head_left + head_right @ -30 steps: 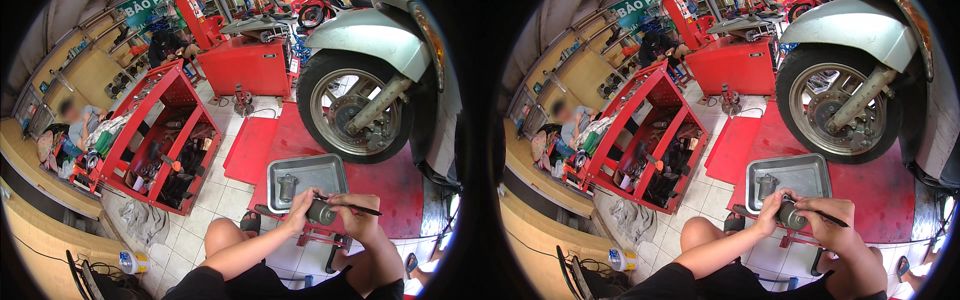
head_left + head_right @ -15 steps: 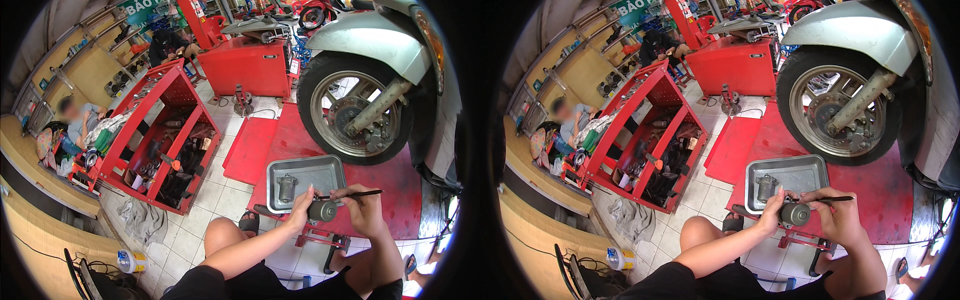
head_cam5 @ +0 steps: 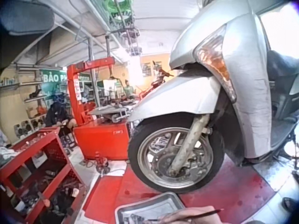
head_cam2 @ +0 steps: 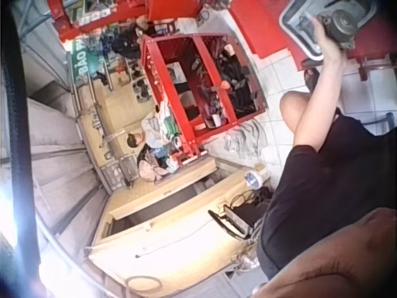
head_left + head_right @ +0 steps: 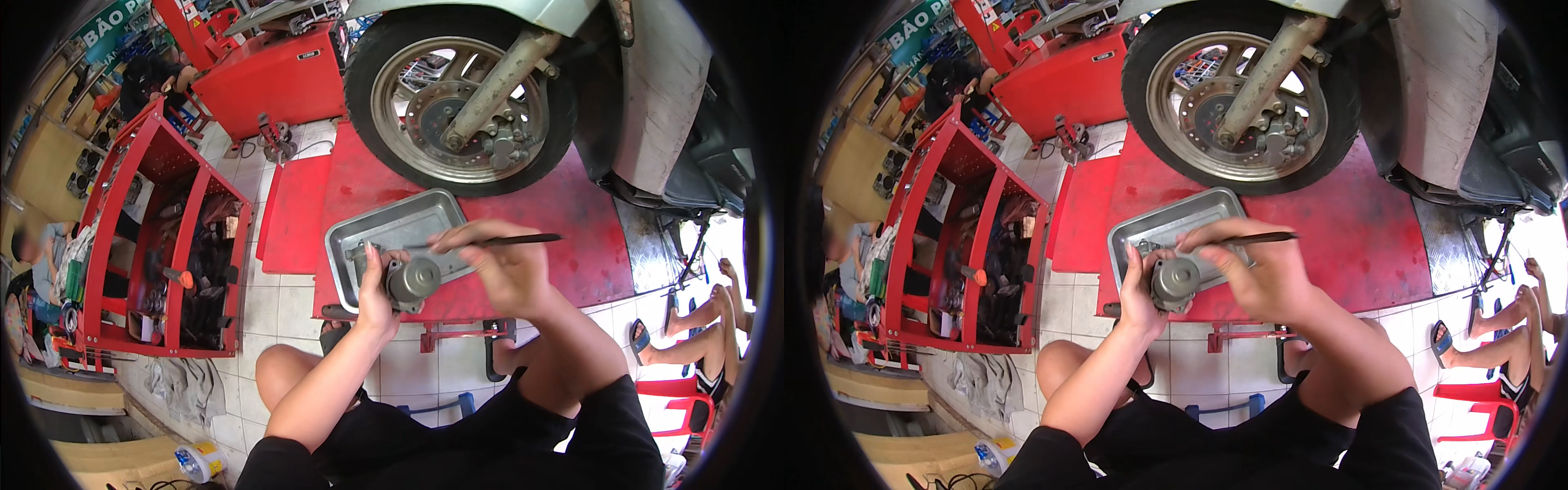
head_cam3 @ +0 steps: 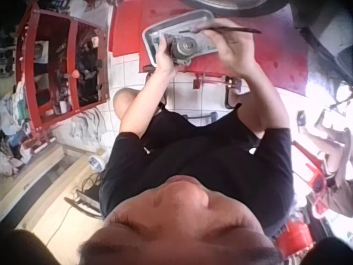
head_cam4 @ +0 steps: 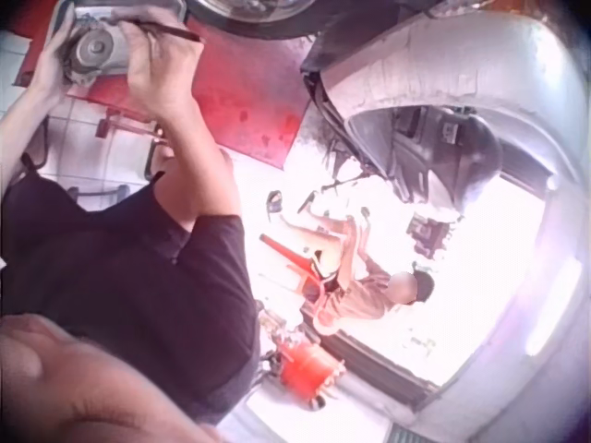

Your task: The person disassembles a cylindrical mechanical component, likely a starter motor, using a screwdriver to remove a retaining clip and separate the housing. They then use the screwdriver to scrape and clean the internal surfaces of the component parts over a metal tray.

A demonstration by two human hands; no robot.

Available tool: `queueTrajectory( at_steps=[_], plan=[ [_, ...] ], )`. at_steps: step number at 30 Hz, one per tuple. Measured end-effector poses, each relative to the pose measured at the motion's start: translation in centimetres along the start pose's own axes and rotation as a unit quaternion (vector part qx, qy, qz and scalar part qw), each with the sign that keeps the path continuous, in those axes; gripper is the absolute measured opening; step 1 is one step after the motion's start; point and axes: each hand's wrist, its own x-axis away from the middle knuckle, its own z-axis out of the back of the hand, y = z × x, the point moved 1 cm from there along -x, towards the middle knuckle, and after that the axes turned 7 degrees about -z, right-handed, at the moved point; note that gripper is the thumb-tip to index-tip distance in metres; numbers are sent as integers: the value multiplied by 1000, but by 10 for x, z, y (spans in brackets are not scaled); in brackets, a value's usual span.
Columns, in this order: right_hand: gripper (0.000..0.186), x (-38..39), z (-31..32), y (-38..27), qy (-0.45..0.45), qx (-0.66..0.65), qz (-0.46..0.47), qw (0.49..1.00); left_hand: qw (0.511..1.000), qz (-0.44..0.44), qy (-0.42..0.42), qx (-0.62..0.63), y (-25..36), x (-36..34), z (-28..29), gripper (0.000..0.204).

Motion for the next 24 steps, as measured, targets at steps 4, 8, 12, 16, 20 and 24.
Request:
queueTrajectory(
  at_steps=[4, 8, 12, 16, 20, 24],
  plan=[
    [13, 3, 4, -1, 91, 18, -3, 996, 990, 75, 71, 94, 9, -4, -7, 75],
    [16, 4, -15, 15, 26, 265, -9, 964, 977, 84, 62, 184, 9, -11, 7, 75],
    [24, 14, -38, 33, -71, 277, -10, 958, 966, 84, 151, 194, 14, -9, -4, 79],
    [33, 16, -47, 30, -119, 345, 47, 930, 965, 102, 87, 225, 11, -7, 4, 84],
    [34, 18, -52, 38, -111, 380, 67, 916, 963, 108, 80, 233, 14, -1, -6, 86],
    [35, 18, -52, 47, -99, 392, 91, 910, 961, 100, 73, 246, 13, 1, -15, 87]
  ],
)
